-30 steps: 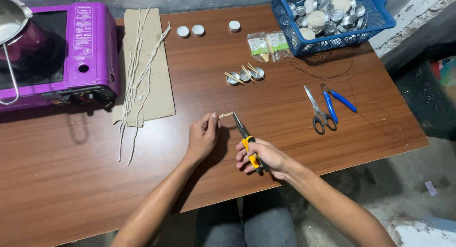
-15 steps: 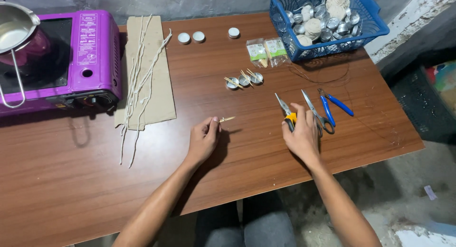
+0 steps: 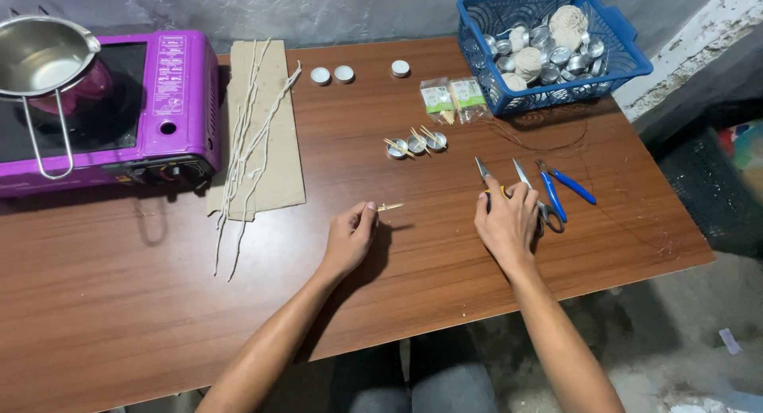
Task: Preparing candle wicks by cutting them to length and crimping them into metal tabs using pliers
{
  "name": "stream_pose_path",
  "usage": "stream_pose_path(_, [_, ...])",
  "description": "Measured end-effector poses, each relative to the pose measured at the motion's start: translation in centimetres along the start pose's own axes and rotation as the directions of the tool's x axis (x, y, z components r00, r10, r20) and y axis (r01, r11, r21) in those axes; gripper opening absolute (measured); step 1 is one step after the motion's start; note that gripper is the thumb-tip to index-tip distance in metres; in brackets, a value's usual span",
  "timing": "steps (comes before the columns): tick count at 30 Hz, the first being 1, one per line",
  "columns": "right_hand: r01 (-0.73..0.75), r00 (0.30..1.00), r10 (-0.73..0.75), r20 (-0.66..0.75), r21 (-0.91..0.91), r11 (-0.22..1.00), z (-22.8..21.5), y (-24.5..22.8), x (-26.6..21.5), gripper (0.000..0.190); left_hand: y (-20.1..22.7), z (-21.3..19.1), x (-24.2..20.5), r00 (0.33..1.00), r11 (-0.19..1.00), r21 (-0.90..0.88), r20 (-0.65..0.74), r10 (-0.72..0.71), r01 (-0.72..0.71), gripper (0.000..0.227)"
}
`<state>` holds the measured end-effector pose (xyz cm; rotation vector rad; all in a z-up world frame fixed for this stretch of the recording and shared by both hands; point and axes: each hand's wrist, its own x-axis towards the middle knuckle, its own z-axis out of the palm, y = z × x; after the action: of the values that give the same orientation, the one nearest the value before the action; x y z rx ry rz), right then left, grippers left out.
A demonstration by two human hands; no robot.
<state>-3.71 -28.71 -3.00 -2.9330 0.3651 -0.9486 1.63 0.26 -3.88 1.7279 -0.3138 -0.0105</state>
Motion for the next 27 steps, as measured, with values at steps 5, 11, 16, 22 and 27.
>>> stream_pose_path(5, [0.138, 0.981, -0.121, -0.149, 0.110, 0.984, 0.9, -1.1, 0.5, 0.029, 0.2, -0.1, -0.1, 1.000, 0.999, 0.020, 0.011, 0.026, -0.027, 0.040])
stream_pose_path(11, [0.239, 0.968, -0.169, -0.185, 0.489, 0.839, -0.1, -3.9, 1.8, 0.018, 0.1, -0.4, 0.1, 0.999, 0.999, 0.009, 0.030, 0.031, -0.032, 0.041])
stream_pose_path(16, [0.190, 0.970, -0.084, -0.229, 0.490, 0.851, 2.1, 1.0, 8.1, 0.018, -0.6, -0.4, 0.1, 1.000, 1.000, -0.005, 0.015, 0.022, -0.021, 0.041])
stream_pose_path(22, [0.194, 0.927, -0.046, -0.373, 0.370, 0.909, 5.0, 9.7, 17.3, 0.014, -0.8, -0.3, 0.2, 1.000, 1.000, -0.003, 0.010, 0.014, -0.013, 0.040])
stream_pose_path(27, [0.086, 0.996, -0.084, -0.041, 0.033, 0.996, 7.3, 12.7, 22.0, 0.043, -1.7, -0.1, 0.4, 1.000, 0.999, 0.035, 0.005, -0.007, 0.007, 0.041])
